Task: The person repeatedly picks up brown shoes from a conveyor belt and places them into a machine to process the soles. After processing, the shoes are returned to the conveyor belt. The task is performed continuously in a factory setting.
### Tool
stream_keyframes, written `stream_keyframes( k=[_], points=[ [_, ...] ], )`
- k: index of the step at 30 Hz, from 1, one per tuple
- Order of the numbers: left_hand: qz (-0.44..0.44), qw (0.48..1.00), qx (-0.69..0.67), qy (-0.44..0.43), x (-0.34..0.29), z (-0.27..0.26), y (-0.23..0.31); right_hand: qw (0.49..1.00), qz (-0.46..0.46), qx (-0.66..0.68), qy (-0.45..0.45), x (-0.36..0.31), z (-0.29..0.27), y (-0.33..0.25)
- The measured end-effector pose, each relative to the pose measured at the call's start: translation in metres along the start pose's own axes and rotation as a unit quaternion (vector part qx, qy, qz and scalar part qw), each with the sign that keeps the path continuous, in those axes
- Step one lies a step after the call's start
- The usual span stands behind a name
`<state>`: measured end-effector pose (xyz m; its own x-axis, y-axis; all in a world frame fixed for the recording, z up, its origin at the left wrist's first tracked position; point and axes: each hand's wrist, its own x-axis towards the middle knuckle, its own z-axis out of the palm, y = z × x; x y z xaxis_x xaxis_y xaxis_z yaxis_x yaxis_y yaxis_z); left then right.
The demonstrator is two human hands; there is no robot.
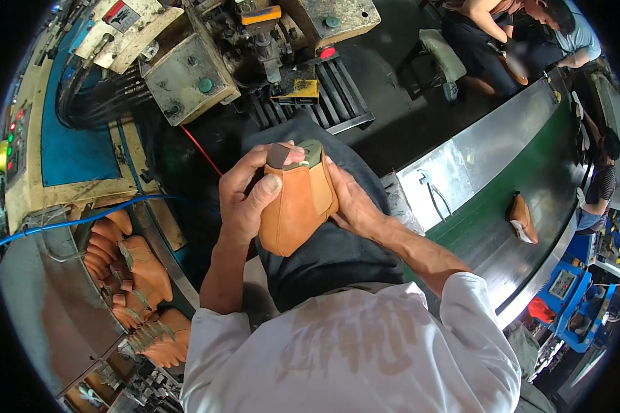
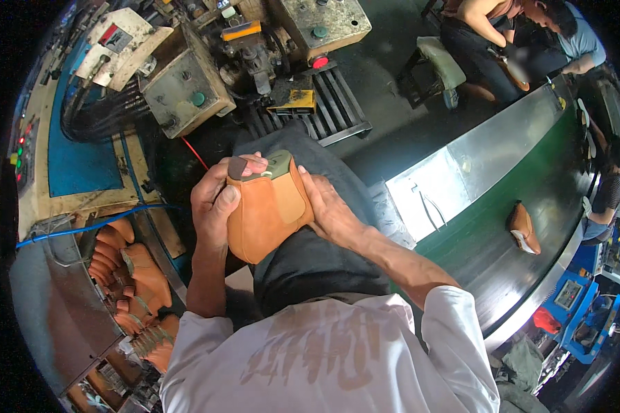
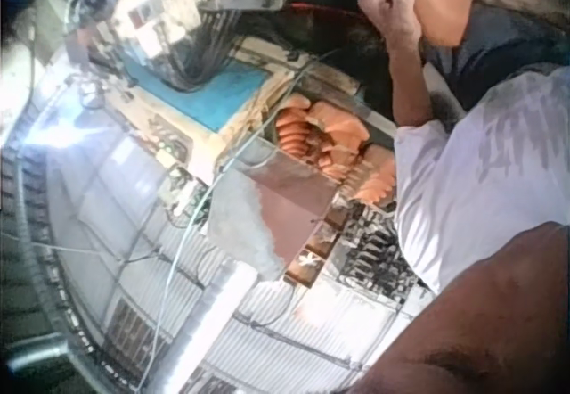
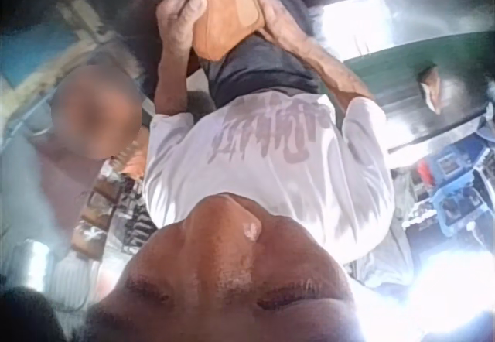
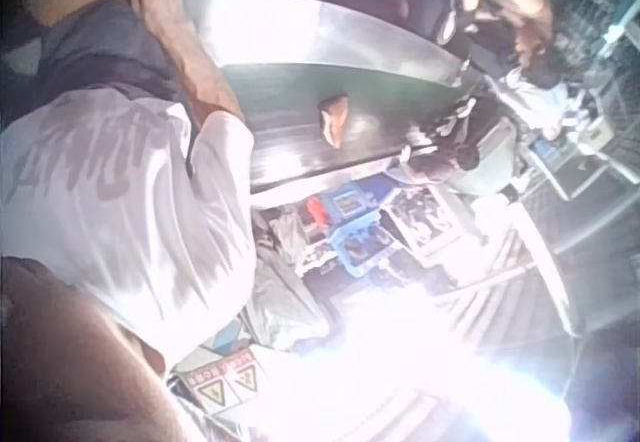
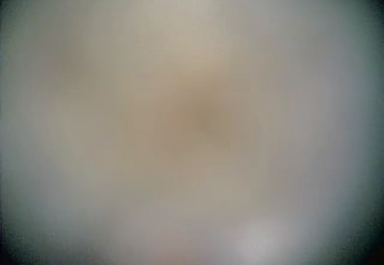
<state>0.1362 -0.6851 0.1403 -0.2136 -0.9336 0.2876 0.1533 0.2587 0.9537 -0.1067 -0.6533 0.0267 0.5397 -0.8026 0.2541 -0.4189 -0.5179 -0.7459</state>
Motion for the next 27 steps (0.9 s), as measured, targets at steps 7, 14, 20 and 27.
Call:
stream_keyframes(
  k=[7, 14, 20, 27],
  points=[
    [-0.071, 0.981, -0.173, 0.056, 0.004, -0.029, 0.005, 0.996, 0.058, 0.002, -0.070, 0.015, -0.008, -0.048],
    [-0.225, 0.955, -0.149, 0.125, -0.050, -0.043, 0.017, 0.917, 0.166, 0.332, -0.149, 0.026, -0.007, -0.093],
    [-0.164, 0.974, -0.128, 0.094, -0.060, -0.029, 0.025, 0.840, 0.286, 0.445, -0.119, 0.075, -0.009, -0.115],
    [-0.143, 0.982, -0.085, 0.085, -0.061, -0.020, 0.029, 0.834, 0.246, 0.492, -0.045, 0.055, 0.001, -0.125]
  ],
)
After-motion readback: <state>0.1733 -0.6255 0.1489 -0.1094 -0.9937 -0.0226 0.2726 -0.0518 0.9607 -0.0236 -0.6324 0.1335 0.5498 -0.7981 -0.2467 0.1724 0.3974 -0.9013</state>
